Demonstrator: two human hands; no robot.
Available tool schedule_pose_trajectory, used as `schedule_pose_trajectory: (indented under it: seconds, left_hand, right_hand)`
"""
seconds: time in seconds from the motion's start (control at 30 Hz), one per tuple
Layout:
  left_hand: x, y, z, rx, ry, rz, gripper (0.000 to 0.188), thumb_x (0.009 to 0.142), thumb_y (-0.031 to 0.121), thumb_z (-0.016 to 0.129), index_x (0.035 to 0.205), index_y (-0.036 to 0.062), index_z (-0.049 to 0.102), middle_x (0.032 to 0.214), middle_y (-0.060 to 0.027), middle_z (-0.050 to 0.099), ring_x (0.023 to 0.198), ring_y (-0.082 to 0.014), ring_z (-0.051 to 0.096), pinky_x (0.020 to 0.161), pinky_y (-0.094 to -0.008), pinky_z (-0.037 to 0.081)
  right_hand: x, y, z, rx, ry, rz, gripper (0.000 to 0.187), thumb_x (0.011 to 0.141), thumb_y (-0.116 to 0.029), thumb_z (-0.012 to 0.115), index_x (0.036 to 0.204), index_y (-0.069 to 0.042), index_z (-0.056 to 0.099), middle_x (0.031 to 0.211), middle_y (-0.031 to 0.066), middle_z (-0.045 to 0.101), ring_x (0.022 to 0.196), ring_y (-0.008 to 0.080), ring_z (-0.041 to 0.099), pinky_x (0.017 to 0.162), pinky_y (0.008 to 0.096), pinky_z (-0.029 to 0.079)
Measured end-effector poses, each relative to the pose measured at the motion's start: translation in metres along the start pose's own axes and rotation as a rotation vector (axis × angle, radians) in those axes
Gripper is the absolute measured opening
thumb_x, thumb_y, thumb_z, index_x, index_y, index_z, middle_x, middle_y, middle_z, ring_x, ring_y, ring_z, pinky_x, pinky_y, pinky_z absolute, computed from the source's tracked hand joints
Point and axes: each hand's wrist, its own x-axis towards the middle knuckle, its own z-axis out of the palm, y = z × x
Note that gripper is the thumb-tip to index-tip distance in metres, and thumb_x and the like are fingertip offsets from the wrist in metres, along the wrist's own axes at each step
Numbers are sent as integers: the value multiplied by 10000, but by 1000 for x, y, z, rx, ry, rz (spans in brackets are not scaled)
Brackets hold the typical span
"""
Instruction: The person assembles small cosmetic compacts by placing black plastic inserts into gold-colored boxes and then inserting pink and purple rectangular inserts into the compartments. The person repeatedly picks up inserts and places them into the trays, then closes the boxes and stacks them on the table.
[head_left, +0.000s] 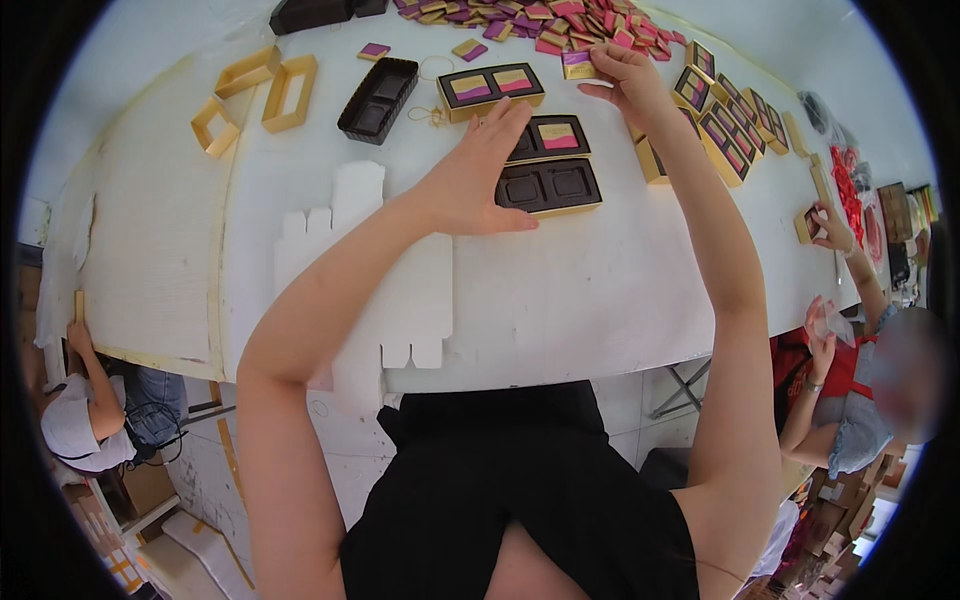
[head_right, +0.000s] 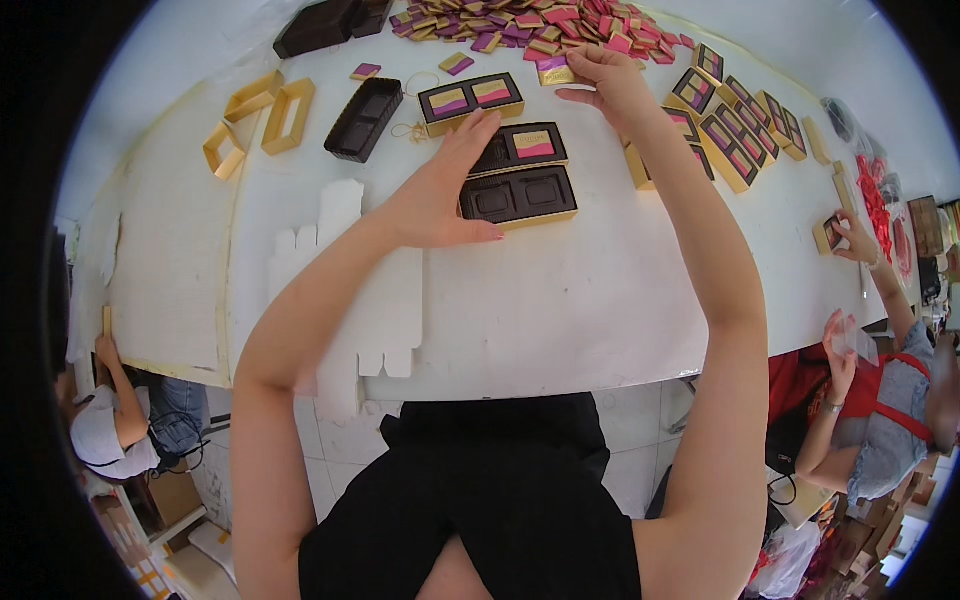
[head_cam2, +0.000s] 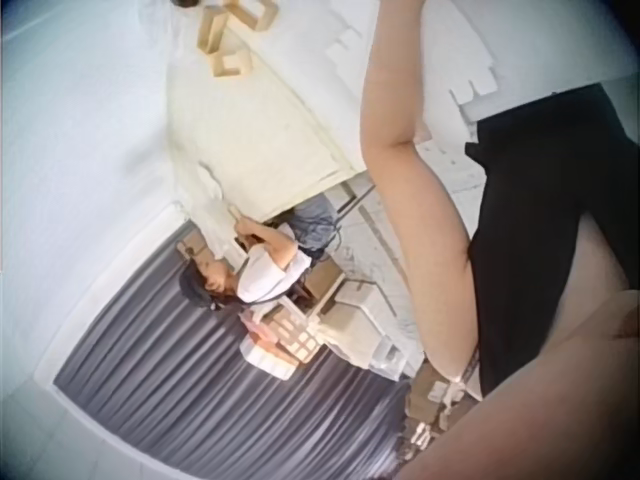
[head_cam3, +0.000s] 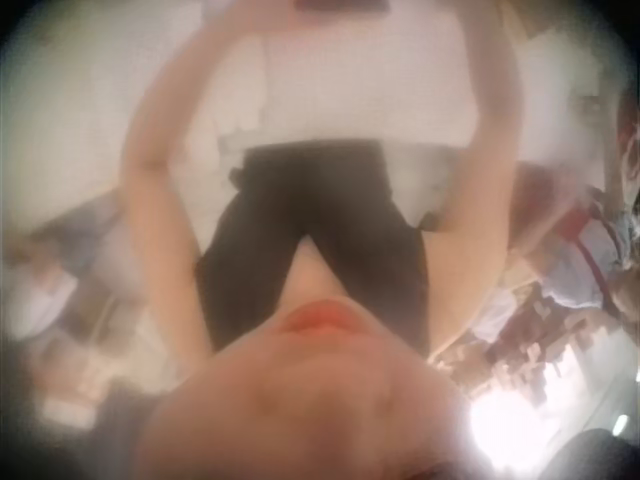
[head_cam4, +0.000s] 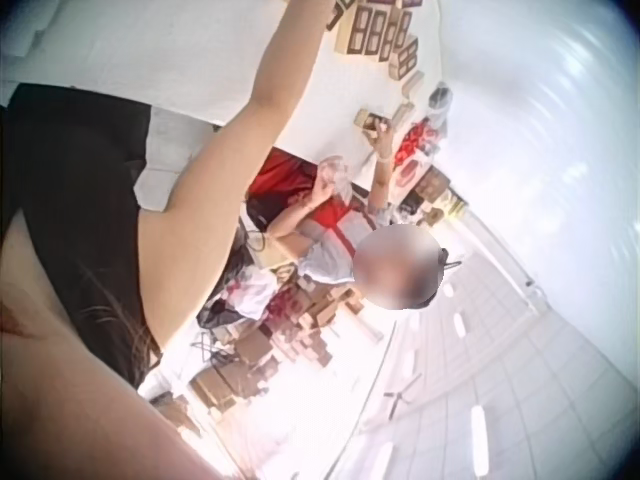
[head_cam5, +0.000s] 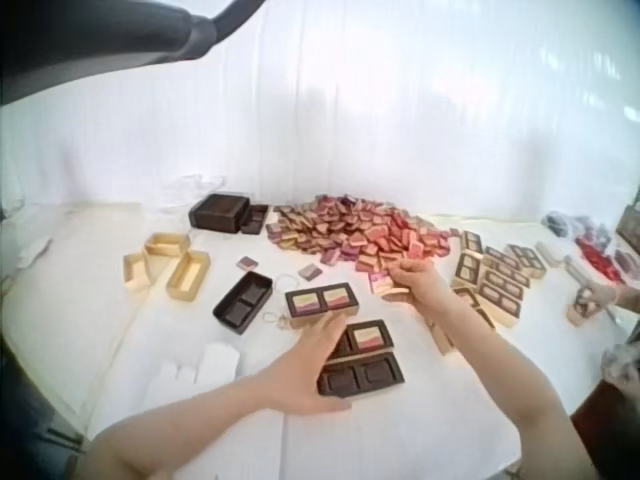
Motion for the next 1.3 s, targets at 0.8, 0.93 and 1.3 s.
schedule_pose_trajectory:
  seconds: [0.8, 0.93, 1.3]
  left_hand:
    - [1, -5, 1, -91, 26, -50, 1179, 640, 383, 884, 1511, -37, 209, 1582, -227, 218, 1505, -350, 95, 1193, -406, 203]
    - [3, -5, 2, 159, 22, 53, 993, 780, 511, 747, 1460, -70, 315, 1553, -230, 278, 1490, -364, 149, 1185, -443, 231]
    - [-6, 12, 17, 558, 83, 125, 915, 846, 635, 592, 1357, -107, 438, 1437, -255, 436, 1395, -386, 359, 1164, -512, 268]
  right_hand:
    - [-104, 3, 54, -929, -378, -667, 347, 839, 82, 578, 1149, -53, 657, 1234, 69, 662, 1222, 282, 578, 1151, 446, 355]
    - [-66, 11, 33, -792, -431, -627, 380, 792, 180, 505, 1025, -40, 709, 1164, 88, 697, 1148, 262, 633, 1170, 490, 322]
    - [84, 30, 0, -1249, 148, -585, 231, 861, -87, 611, 1070, -67, 706, 931, 163, 705, 939, 308, 674, 822, 419, 527]
